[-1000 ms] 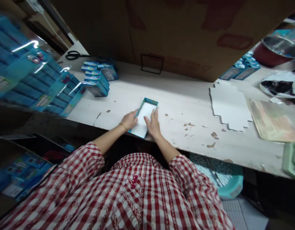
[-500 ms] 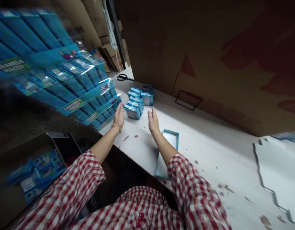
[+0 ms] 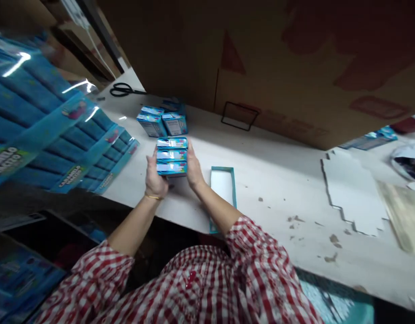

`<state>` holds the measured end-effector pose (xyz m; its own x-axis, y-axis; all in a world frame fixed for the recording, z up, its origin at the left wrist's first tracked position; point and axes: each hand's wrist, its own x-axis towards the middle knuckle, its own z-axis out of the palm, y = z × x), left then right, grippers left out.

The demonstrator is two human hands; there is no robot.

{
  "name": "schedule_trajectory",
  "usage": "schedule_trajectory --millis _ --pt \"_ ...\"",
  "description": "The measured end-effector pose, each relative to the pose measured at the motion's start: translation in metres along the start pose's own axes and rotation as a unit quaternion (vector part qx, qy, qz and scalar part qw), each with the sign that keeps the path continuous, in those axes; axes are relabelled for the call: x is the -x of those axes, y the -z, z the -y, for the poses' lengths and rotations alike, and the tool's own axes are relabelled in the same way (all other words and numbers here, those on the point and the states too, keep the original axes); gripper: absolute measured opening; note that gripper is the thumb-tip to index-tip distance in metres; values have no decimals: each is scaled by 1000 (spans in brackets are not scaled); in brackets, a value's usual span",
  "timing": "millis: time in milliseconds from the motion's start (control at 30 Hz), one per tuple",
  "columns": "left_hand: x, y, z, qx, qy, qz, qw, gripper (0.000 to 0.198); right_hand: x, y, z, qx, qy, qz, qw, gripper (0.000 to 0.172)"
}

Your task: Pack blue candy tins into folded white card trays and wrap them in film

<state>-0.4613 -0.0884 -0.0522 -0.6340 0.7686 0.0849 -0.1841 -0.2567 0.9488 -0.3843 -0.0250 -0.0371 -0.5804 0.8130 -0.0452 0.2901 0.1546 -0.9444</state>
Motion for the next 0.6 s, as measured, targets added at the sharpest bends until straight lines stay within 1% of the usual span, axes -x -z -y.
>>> schedule_trajectory --millis 33,67,100,133,200,267,333,400,533,600 --pt "20 -15 -6 -13 -13 6 1000 60 19 14 0 -107 9 -37 994 63" --pt "38 -30 -12 -26 -29 12 999 58 37 29 -1 -215 17 -72 974 63" --pt "55 -45 -16 -38 -43 20 998 57 54 44 -2 -303 22 -99 948 62" --pt "69 -60 -19 -51 -57 31 997 56 68 58 -4 -355 23 -113 928 61" --pt "89 -87 -18 -73 -74 55 993 55 90 84 -10 -405 25 -135 904 56" --pt "99 -106 -12 -92 -76 70 990 55 102 102 -19 -415 27 -155 896 54" --pt "102 -116 0 -104 -62 74 990 56 106 112 -30 -412 13 -162 896 55" --pt "101 -120 12 -113 -32 70 991 58 105 115 -40 -403 -11 -160 901 58" --pt "96 -116 31 -118 16 66 991 63 98 113 -58 -360 -28 -152 920 64" --pt "93 -114 36 -126 28 66 989 65 95 117 -64 -301 -30 -152 941 66"
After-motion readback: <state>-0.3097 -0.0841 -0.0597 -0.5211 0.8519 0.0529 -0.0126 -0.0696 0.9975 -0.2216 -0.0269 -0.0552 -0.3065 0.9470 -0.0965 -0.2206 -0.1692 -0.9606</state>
